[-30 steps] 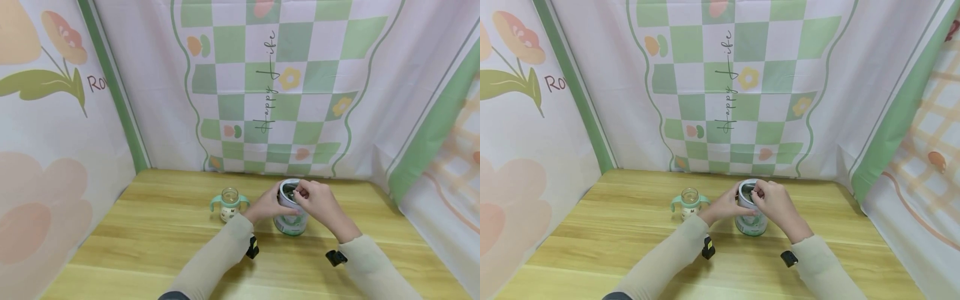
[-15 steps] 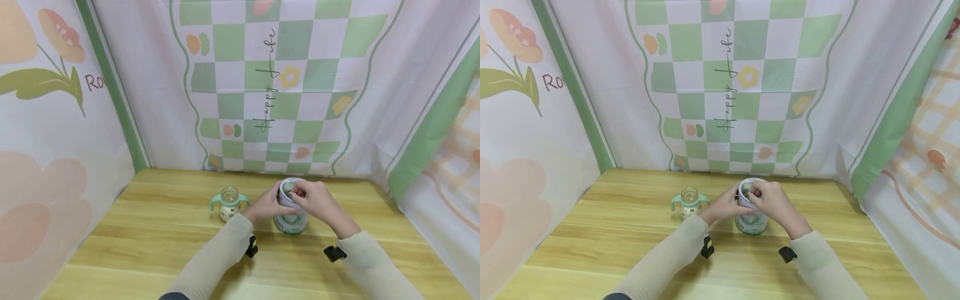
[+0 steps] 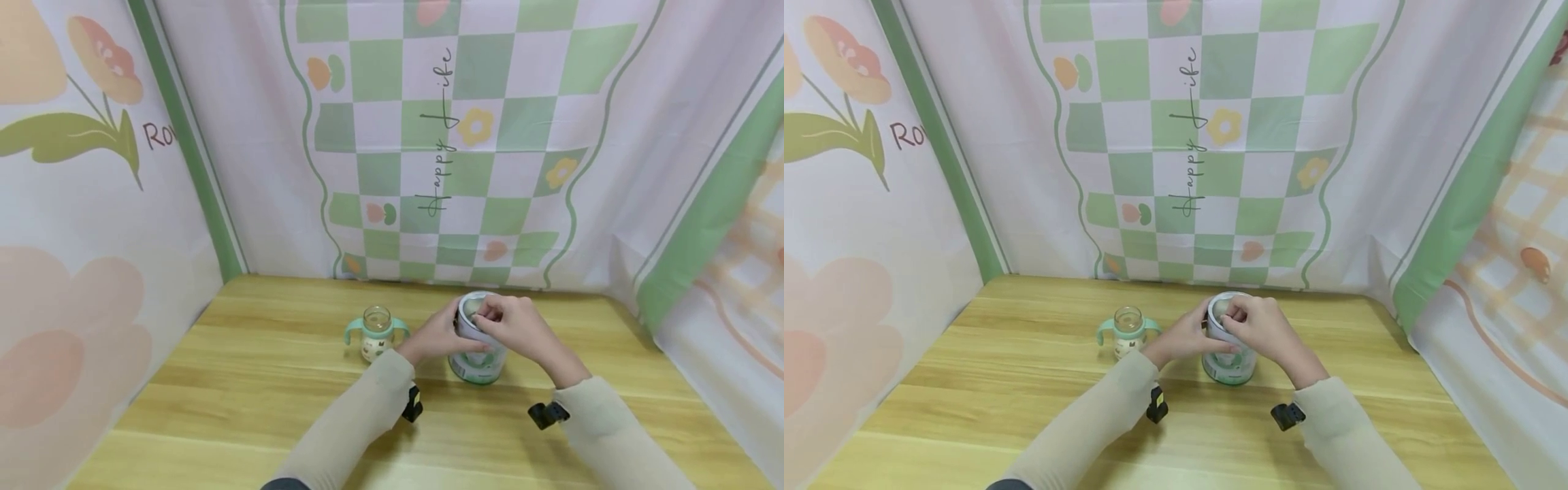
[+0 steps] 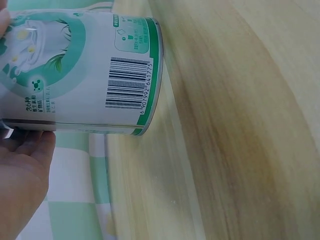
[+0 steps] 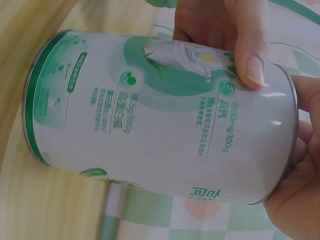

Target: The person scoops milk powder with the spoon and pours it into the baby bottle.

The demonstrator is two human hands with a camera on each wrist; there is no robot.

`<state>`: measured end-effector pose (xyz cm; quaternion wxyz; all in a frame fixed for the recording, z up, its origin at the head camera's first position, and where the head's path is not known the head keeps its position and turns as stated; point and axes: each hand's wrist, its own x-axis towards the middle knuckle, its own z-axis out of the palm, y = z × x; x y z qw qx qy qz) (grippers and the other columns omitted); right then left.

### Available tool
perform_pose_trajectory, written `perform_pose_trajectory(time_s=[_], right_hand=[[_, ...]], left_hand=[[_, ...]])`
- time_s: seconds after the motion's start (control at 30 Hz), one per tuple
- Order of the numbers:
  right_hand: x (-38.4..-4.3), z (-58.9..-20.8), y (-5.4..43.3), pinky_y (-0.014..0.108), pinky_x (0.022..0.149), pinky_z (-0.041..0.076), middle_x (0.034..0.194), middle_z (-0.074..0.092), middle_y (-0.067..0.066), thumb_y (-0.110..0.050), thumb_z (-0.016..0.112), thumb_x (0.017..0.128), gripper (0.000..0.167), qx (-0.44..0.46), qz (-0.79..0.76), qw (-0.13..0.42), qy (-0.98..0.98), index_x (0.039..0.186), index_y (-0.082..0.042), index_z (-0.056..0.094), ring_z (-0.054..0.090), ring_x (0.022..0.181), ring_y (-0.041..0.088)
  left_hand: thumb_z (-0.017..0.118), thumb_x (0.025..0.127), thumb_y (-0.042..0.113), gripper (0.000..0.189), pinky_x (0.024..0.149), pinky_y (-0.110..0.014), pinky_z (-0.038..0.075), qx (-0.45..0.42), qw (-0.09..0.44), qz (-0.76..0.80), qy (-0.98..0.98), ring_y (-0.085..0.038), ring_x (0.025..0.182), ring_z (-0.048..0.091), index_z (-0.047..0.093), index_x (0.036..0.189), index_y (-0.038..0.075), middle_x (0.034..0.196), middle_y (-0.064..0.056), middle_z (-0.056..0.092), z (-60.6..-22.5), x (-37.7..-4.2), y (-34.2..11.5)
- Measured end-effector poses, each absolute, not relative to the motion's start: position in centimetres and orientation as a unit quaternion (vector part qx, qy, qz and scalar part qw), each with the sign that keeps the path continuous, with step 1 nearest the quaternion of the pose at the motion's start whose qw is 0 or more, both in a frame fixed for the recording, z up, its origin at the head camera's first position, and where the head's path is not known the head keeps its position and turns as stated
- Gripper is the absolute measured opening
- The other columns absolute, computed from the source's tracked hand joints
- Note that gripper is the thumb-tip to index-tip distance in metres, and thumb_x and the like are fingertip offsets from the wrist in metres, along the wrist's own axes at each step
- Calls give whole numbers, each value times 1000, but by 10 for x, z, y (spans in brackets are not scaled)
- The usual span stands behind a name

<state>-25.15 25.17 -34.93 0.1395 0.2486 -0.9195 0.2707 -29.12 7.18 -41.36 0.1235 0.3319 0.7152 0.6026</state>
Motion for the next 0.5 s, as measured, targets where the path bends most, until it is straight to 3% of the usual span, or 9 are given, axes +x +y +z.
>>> perform_pose_trajectory(time_s=[0.2,0.4,0.5], right_hand=[[-249,-345,256,29,55,50,73,67,-5,-16,68,94,12,193,327,109,-919,83,-14,70,61,63,13],[-246,-339,265,27,48,42,68,68,-2,-24,67,96,16,160,343,112,-919,88,-11,71,50,52,14],[-246,-337,270,27,49,43,72,71,0,-25,67,97,18,150,354,112,-916,89,-10,72,54,55,15]], left_hand=[[85,84,23,77,93,-29,49,326,130,604,716,-7,112,58,39,146,31,129,13,55,-413,-290,72],[86,82,24,80,94,-31,47,304,137,606,722,-7,112,57,39,147,31,127,14,56,-412,-290,73],[87,82,25,81,95,-32,47,296,141,607,724,-7,113,56,39,147,31,128,14,55,-412,-290,72]])
